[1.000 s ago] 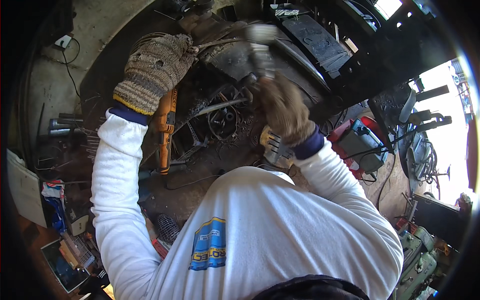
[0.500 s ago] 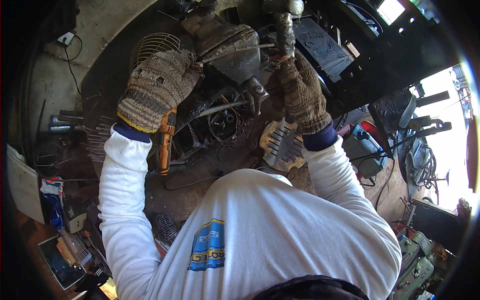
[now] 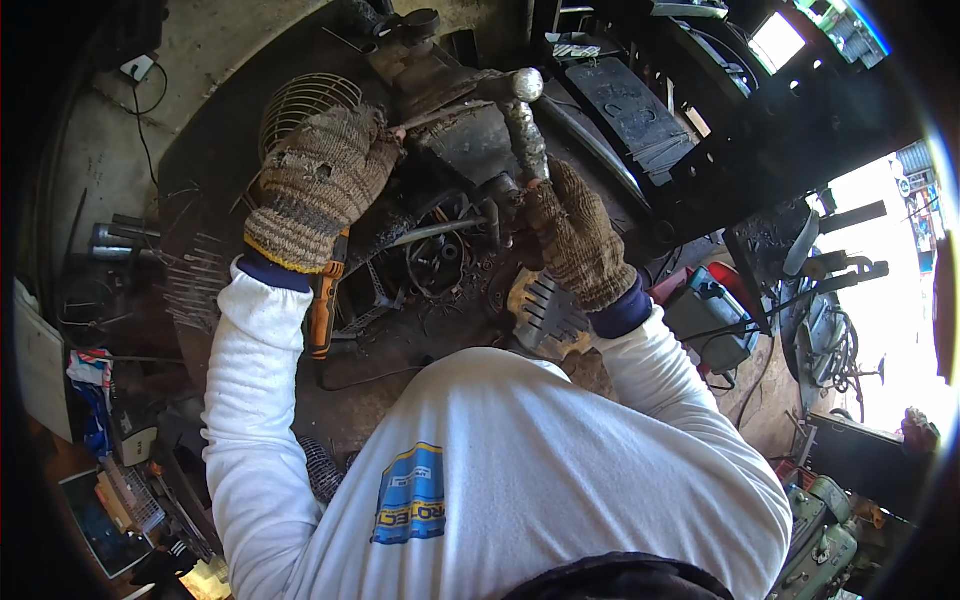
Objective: The person uses a welding tool to fuse several metal rods onto a larger metal plate, holding the rods in place and striking an arc to weld them together on a workbench.
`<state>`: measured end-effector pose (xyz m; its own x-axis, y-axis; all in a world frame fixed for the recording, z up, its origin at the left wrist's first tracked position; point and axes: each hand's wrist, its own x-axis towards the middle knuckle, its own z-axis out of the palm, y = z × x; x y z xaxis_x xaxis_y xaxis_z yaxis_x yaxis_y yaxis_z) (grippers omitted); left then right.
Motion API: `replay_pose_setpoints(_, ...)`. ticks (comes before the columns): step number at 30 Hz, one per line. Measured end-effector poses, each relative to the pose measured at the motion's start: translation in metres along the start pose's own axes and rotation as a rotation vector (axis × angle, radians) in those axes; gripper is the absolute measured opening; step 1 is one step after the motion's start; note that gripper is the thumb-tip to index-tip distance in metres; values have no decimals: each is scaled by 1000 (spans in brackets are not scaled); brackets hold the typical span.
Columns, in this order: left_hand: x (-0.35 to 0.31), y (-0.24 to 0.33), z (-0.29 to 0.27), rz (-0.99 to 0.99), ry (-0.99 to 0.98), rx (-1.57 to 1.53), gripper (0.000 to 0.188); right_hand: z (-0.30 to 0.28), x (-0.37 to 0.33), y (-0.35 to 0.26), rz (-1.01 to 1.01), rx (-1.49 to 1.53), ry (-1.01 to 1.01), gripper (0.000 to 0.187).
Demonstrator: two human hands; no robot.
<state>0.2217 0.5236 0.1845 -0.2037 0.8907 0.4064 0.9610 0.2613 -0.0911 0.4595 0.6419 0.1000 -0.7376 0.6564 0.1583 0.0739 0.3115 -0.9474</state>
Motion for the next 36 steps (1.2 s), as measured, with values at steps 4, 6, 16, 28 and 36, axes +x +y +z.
replay_pose_setpoints(4,-8,4,2,-53,-111,-49,40,-5,6,-8,28,62,26,44)
replay_pose_setpoints(6,-12,4,8,-85,-130,-72,41,-9,9,-18,111,83,-28,42)
replay_pose_setpoints(16,-20,3,16,-99,-102,-33,44,-8,14,-7,78,6,-53,44)
replay_pose_setpoints(28,-48,4,21,38,158,238,35,-15,30,-17,57,-130,-1,47)
replay_pose_setpoints(36,-80,42,13,-37,338,302,27,-20,35,-20,31,468,126,40)
